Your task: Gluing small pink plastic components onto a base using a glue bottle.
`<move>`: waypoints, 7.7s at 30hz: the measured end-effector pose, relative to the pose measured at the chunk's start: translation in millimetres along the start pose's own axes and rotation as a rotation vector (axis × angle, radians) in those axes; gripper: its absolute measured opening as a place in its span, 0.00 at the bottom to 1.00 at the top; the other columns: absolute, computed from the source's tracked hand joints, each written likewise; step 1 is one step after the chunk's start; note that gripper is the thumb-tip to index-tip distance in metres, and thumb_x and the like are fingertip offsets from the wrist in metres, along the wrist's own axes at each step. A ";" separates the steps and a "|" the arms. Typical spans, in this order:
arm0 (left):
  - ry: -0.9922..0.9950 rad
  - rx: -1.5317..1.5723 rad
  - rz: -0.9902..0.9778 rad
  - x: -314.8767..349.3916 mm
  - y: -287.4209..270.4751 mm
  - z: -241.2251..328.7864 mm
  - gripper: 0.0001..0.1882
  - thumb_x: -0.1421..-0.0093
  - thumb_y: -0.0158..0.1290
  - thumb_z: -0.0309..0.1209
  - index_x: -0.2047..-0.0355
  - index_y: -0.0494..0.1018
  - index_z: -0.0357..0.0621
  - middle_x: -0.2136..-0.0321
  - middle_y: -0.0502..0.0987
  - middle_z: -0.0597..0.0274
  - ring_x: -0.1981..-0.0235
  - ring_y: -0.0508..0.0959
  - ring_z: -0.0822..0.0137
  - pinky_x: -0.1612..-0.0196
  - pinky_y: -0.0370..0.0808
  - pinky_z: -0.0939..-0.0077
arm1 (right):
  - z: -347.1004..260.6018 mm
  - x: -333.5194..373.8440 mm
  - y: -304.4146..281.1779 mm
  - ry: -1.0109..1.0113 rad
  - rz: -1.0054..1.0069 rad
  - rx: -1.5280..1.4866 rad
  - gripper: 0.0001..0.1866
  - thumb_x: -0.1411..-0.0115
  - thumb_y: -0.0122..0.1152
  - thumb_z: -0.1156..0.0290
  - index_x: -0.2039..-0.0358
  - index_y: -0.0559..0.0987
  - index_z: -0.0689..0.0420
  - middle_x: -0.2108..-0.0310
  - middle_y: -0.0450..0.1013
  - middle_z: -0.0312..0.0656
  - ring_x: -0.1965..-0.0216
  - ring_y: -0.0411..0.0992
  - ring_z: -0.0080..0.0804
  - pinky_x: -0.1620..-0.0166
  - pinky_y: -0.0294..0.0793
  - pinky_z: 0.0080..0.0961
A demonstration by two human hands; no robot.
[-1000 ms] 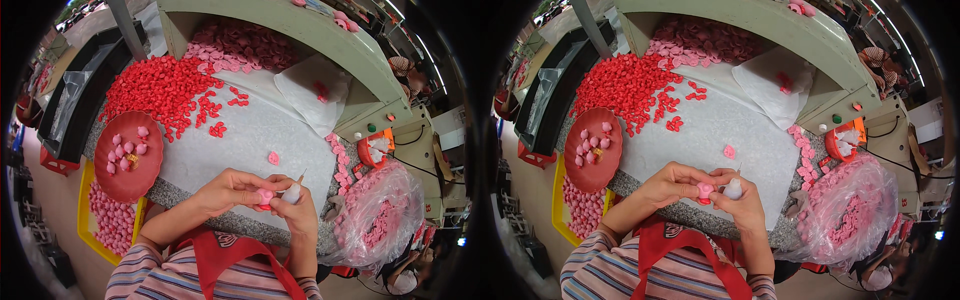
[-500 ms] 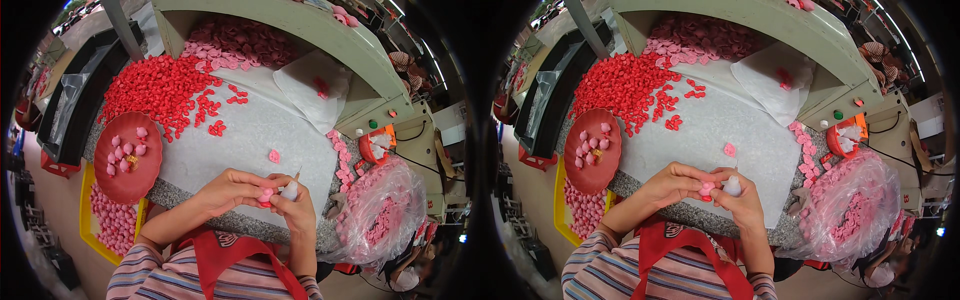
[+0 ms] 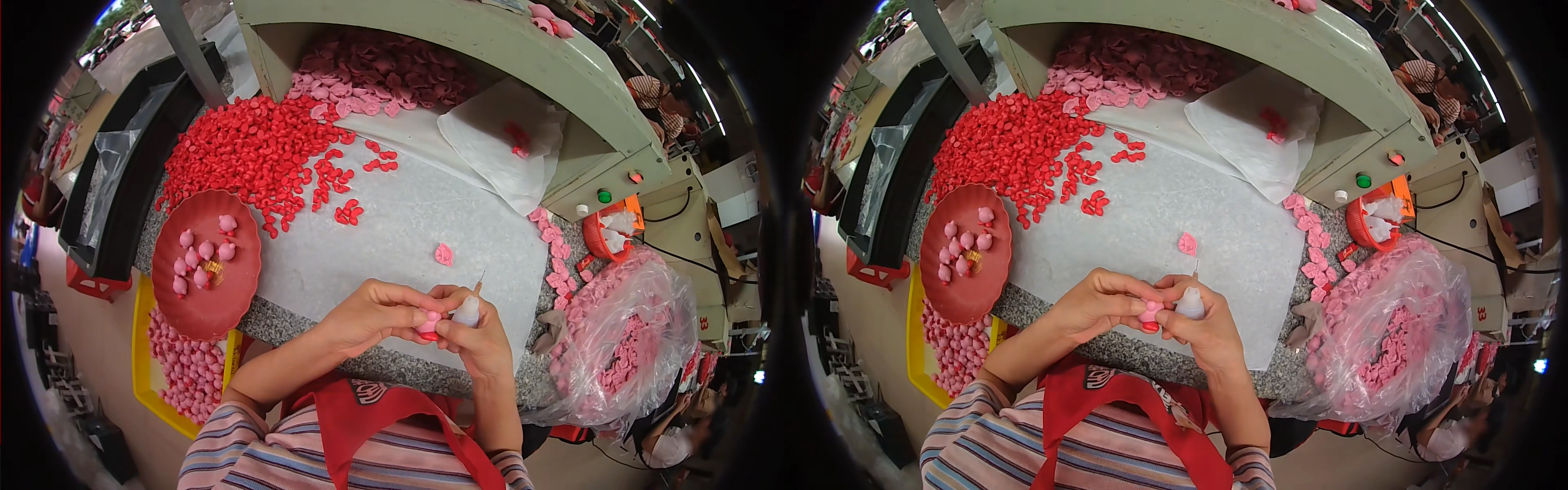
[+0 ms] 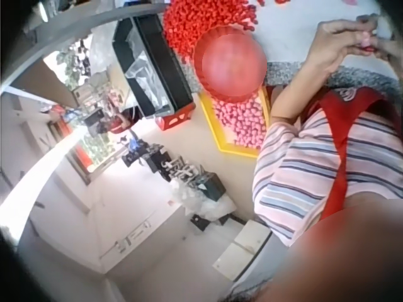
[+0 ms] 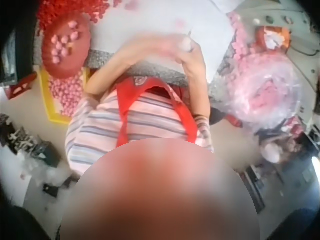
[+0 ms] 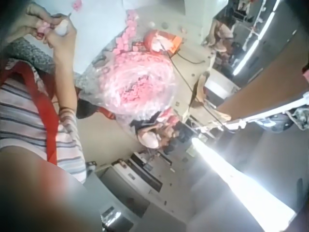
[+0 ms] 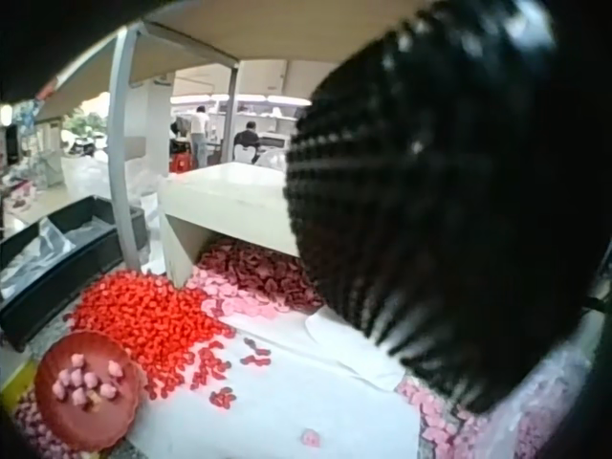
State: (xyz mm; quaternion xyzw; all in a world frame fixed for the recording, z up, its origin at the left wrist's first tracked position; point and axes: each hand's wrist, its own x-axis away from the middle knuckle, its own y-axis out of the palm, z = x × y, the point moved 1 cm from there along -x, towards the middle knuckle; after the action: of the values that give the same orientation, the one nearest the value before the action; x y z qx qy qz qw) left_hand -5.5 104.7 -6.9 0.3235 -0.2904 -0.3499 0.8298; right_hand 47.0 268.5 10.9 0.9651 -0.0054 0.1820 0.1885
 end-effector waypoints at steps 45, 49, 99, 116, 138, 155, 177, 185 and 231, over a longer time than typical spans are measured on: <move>0.521 -0.240 -0.112 -4.7 1.5 -8.5 0.05 0.47 0.52 0.20 0.69 0.69 0.38 0.59 0.67 0.49 0.60 0.70 0.66 0.55 0.68 0.73 | 3.3 5.1 16.7 -0.879 0.197 0.693 0.14 0.64 0.69 0.82 0.73 0.77 0.58 0.68 0.69 0.41 0.71 0.71 0.28 0.73 0.71 0.20; 0.485 -0.176 -0.127 -3.9 4.0 -4.5 0.07 0.48 0.51 0.20 0.68 0.69 0.38 0.59 0.66 0.48 0.59 0.69 0.65 0.54 0.67 0.71 | 3.1 5.0 19.4 -0.857 0.193 0.605 0.14 0.63 0.69 0.84 0.73 0.77 0.59 0.68 0.68 0.41 0.70 0.71 0.28 0.70 0.72 0.20; 0.692 -0.672 0.887 53.8 -74.5 42.4 0.13 0.47 0.53 0.22 0.60 0.70 0.33 0.69 0.75 0.61 0.67 0.75 0.75 0.63 0.71 0.85 | 38.9 -12.3 18.0 -0.604 0.246 0.554 0.11 0.60 0.67 0.82 0.73 0.77 0.61 0.74 0.69 0.37 0.73 0.67 0.22 0.70 0.67 0.16; 0.563 -0.298 0.052 33.3 -8.6 11.4 0.11 0.55 0.61 0.21 0.70 0.73 0.39 0.63 0.68 0.55 0.63 0.72 0.67 0.59 0.70 0.76 | 19.5 -7.1 43.9 -0.724 0.016 0.474 0.21 0.62 0.68 0.84 0.63 0.77 0.60 0.65 0.70 0.42 0.72 0.71 0.23 0.73 0.71 0.16; 0.776 -1.369 1.232 95.5 -108.8 69.8 0.13 0.49 0.51 0.19 0.61 0.72 0.36 0.60 0.72 0.58 0.62 0.73 0.69 0.56 0.68 0.79 | 34.7 -23.3 27.5 -0.538 0.188 0.504 0.21 0.59 0.68 0.78 0.61 0.76 0.58 0.64 0.72 0.40 0.66 0.70 0.23 0.65 0.69 0.18; 0.798 -1.547 0.477 -452.5 -47.6 106.9 0.23 0.45 0.43 0.38 0.50 0.65 0.43 0.50 0.67 0.49 0.48 0.65 0.53 0.47 0.62 0.62 | 39.5 2.0 -45.6 -0.410 0.389 0.400 0.15 0.58 0.64 0.83 0.66 0.77 0.60 0.70 0.73 0.38 0.70 0.70 0.21 0.67 0.69 0.16; 0.008 0.087 0.161 -89.8 -9.6 11.6 0.13 0.41 0.47 0.33 0.62 0.69 0.35 0.59 0.72 0.49 0.53 0.72 0.54 0.53 0.72 0.67 | 10.1 33.2 -14.0 -0.584 0.457 0.496 0.22 0.53 0.52 0.86 0.56 0.63 0.59 0.70 0.65 0.37 0.65 0.65 0.21 0.66 0.67 0.15; 0.100 0.090 0.018 0.2 2.3 -0.6 0.23 0.40 0.44 0.29 0.46 0.57 0.29 0.49 0.64 0.43 0.46 0.66 0.54 0.45 0.64 0.66 | 5.9 41.7 5.0 -0.438 0.451 0.194 0.22 0.52 0.53 0.86 0.56 0.64 0.60 0.67 0.67 0.43 0.68 0.68 0.24 0.68 0.69 0.16; 0.303 -0.043 0.026 22.2 29.8 -2.2 0.23 0.42 0.46 0.23 0.45 0.59 0.38 0.46 0.62 0.49 0.43 0.61 0.50 0.43 0.61 0.62 | -22.3 56.7 38.7 -1.097 0.331 0.953 0.14 0.62 0.59 0.80 0.71 0.72 0.62 0.84 0.69 0.41 0.90 0.63 0.30 0.85 0.62 0.21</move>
State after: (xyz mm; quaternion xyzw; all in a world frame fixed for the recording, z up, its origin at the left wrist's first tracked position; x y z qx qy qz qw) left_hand 20.8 104.6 19.5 0.3511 -0.1584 -0.2925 0.8753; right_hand 89.0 244.0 64.2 0.8810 -0.1645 -0.3171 -0.3102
